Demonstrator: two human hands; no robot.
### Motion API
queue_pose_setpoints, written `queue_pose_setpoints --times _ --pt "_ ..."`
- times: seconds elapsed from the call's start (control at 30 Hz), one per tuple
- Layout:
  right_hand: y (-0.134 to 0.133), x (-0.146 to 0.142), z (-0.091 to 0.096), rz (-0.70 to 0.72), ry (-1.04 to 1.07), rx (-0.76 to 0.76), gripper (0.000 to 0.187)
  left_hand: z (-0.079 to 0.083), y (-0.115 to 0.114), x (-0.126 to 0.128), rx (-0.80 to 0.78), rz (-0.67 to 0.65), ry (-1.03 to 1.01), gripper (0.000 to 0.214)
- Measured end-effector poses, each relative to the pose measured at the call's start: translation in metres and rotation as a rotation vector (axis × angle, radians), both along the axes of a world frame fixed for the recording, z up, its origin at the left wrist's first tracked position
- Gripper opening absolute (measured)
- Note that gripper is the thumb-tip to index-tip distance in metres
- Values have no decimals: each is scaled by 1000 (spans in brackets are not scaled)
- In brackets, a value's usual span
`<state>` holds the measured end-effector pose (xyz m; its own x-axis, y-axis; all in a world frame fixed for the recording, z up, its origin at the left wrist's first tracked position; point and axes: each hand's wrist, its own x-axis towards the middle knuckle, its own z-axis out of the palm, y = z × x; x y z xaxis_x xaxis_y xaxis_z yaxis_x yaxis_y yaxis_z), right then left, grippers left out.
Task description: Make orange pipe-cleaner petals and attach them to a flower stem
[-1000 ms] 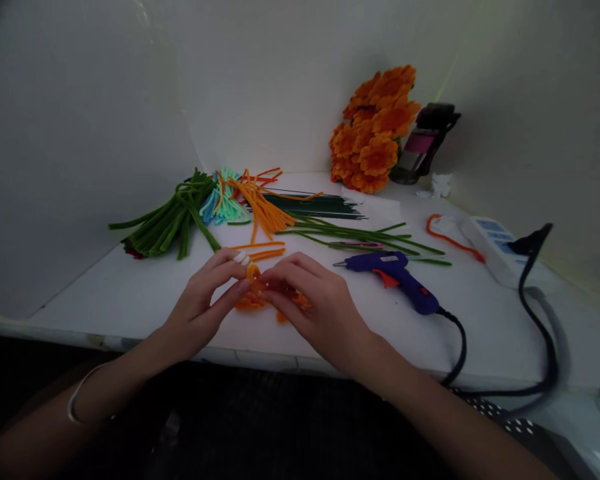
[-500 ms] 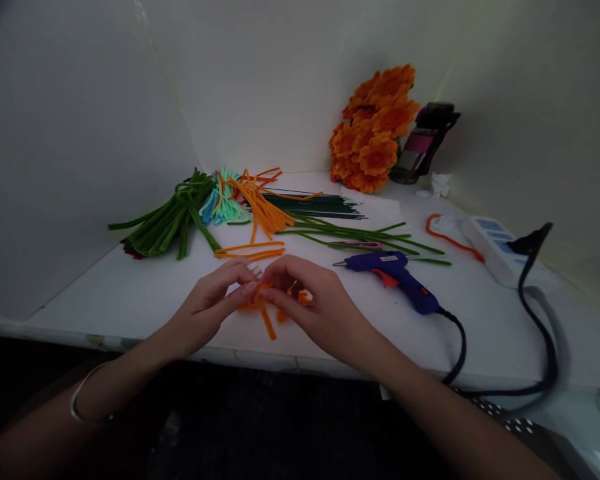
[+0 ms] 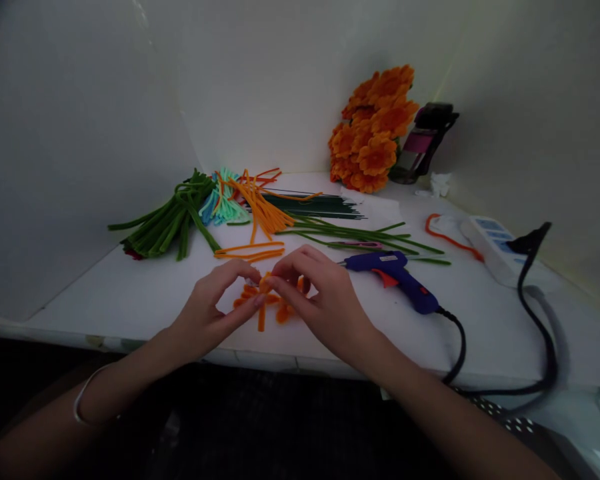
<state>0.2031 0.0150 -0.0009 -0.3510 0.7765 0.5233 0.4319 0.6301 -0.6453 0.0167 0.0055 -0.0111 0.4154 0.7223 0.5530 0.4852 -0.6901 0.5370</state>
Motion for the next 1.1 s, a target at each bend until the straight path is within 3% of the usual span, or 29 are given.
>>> queue_pose_setpoints --times 0.13,0.3,0.37,0.53,0.67,0.8,0.87,1.0,1.1 --pt "-2 -2 -3 -8 -45 36 13 -8 2 1 393 168 227 3" --pt "-4 -4 -5 -13 10 43 7 -9 3 1 593 215 332 6" --pt "-2 -4 -5 36 96 -88 8 -7 3 0 577 187 305 6" --pt "2 -7 -7 166 438 -665 20 -9 1 -1 376 86 126 10" --pt "0 -12 -11 207 631 -853 22 -13 -3 2 307 63 -23 12" --pt "-1 -14 -12 200 582 -733 20 -12 -5 2 254 -1 -138 12" --pt "0 -11 -10 227 522 -629 15 -11 -3 0 132 -78 -262 8" --pt "2 -1 -4 166 349 -256 1 -8 3 -4 -237 -225 -506 28" --pt "2 5 1 156 168 5 7 -4 4 -3 -423 -193 -515 18"
